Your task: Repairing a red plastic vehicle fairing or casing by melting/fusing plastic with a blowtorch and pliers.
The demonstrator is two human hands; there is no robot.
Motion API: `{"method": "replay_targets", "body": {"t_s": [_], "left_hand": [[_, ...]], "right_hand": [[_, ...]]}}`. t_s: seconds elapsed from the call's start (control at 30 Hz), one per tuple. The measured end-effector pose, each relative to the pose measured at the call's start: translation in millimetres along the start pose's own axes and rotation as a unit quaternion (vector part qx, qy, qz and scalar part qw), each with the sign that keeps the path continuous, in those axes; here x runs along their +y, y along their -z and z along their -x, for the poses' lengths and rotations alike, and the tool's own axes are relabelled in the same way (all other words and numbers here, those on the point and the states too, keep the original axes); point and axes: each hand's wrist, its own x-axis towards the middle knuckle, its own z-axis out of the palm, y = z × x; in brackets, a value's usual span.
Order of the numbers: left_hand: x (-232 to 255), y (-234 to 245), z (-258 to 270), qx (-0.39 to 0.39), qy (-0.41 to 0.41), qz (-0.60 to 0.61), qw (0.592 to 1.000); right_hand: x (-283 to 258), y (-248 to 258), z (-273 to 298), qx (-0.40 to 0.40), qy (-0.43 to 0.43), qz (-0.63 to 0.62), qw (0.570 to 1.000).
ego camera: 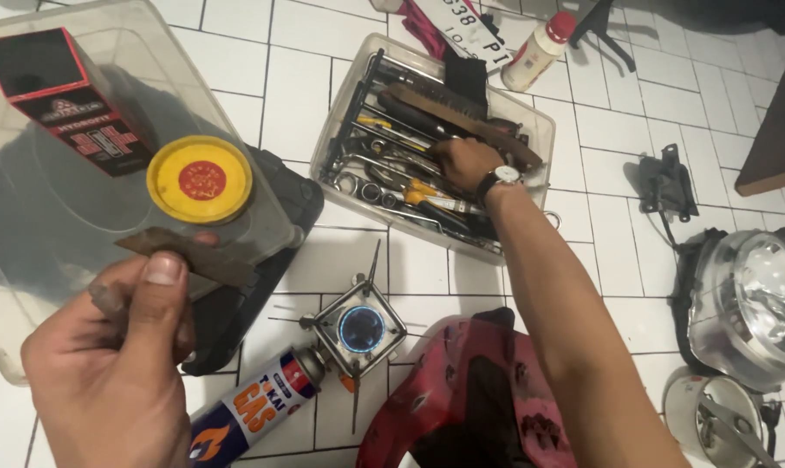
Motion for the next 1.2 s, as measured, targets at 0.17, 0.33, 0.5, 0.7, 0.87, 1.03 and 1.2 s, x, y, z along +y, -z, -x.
{"method": "replay_targets", "body": {"t_s": [0.17, 0.33, 0.5, 0.7, 0.87, 1.03, 1.2], "left_hand": [[-5, 1, -1, 0.009, 0.003, 0.014, 1.000], [1, -3, 0, 0.006, 0.004, 0.008, 1.000], [6, -4, 0, 0.011, 0.011, 0.018, 1.000], [4, -3, 3, -0.002, 0.019, -0.013, 1.000], [9, -8, 3, -0.012, 0.030, -0.010, 0.999], [1, -6, 3, -0.020, 0.011, 0.011, 1.000], [10, -3, 2, -0.011, 0.031, -0.006, 0.999]], "right_hand": [[-15, 11, -5, 0.020, 0.014, -0.033, 0.999], [-20, 2, -9, 0.034, -0.011, -0.014, 0.999], [-22, -2, -14, 0.024, -0.041, -0.025, 0.999], [-3, -17, -6, 0.081, 0.040, -0.039, 0.995], [-8, -4, -20, 0.016, 0.025, -0.013, 0.999], [-10, 1, -22, -0.031, 0.024, 0.050, 0.998], [-28, 11, -24, -0.114, -0.031, 0.120, 0.986]]}}
